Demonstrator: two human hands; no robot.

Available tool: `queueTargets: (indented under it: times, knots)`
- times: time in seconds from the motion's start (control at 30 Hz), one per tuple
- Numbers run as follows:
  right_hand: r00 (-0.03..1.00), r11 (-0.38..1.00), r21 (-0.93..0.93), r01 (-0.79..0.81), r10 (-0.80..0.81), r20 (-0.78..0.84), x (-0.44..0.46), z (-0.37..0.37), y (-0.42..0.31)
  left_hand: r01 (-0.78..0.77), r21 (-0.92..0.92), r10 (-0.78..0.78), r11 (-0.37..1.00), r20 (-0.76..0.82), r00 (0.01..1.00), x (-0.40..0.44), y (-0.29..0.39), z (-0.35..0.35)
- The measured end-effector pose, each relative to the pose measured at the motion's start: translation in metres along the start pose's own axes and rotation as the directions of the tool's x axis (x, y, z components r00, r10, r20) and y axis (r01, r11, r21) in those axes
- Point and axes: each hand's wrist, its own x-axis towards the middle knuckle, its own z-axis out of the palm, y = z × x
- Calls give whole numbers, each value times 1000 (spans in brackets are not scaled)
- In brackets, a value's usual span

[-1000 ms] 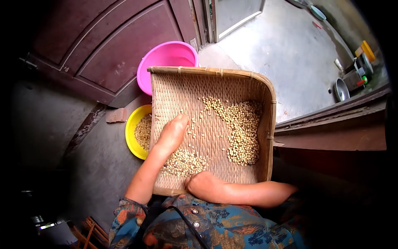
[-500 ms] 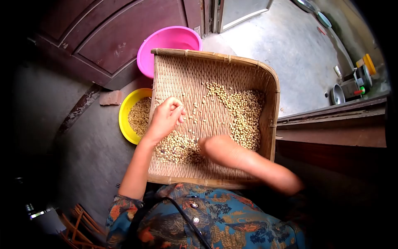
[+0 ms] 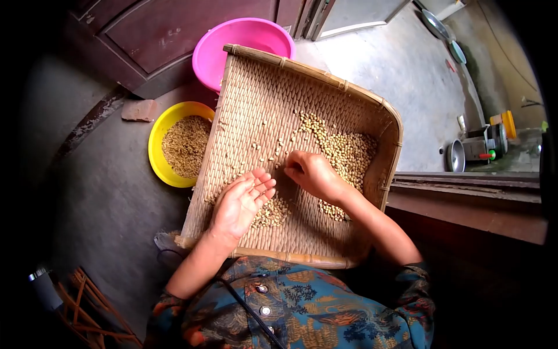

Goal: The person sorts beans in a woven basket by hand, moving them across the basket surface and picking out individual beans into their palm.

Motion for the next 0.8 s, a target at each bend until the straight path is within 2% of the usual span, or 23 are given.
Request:
queueTargets:
  times: [0.03,0.07,0.13,0.2,0.23,0.33,0.43,0.53,0.57,0.63,0.67,0.7,0.73,0.8]
  knots:
    - [999,990,141,30,-33,21,-1,-4,-11,-12,-32,12,999,8,1000,3,-2,3]
    - [985,926,353,-130,79,155,-2,-10,-28,-25,-62,25,998,10,1000,3,-2,4]
    - [998,998,6,57,-57,-20,5,-1,-27,-6,-121,10,993,29,1000,4,0,2]
    - [998,906,-419,55,-66,-11,10,21,-10,30,-144,-25,989,38,999,4,1,-5]
    - [990,882,-452,134,-143,14,12,27,-7,6,-134,-1,991,40,999,2,2,-4]
    - [990,842,-526,120,-144,-5,15,32,-4,-68,-123,68,990,-1,998,2,4,-7]
    - [996,731,-680,57,1,84,13,30,-14,-88,-93,89,992,-1,996,0,4,-12]
    - [998,945,-325,34,-47,-31,9,17,-4,-102,-75,104,992,24,994,3,2,-12]
    - [1000,987,-159,-6,7,10,9,14,-6,-107,-67,109,992,32,993,4,2,-11]
    - [989,978,175,-115,97,113,6,1,-25,-100,-102,104,990,35,994,4,2,-8]
    - [977,925,334,-180,127,172,5,-4,-34,-96,-116,101,989,36,994,4,2,-6]
    - [970,955,247,-166,113,214,8,-10,-39,-71,-137,77,988,37,996,4,2,-5]
    - [994,994,79,-69,61,92,13,-8,-33,-47,-157,54,986,40,998,4,3,-4]
    - [987,956,-283,71,-108,-117,25,3,-15,-24,-183,31,983,38,999,5,4,-7]
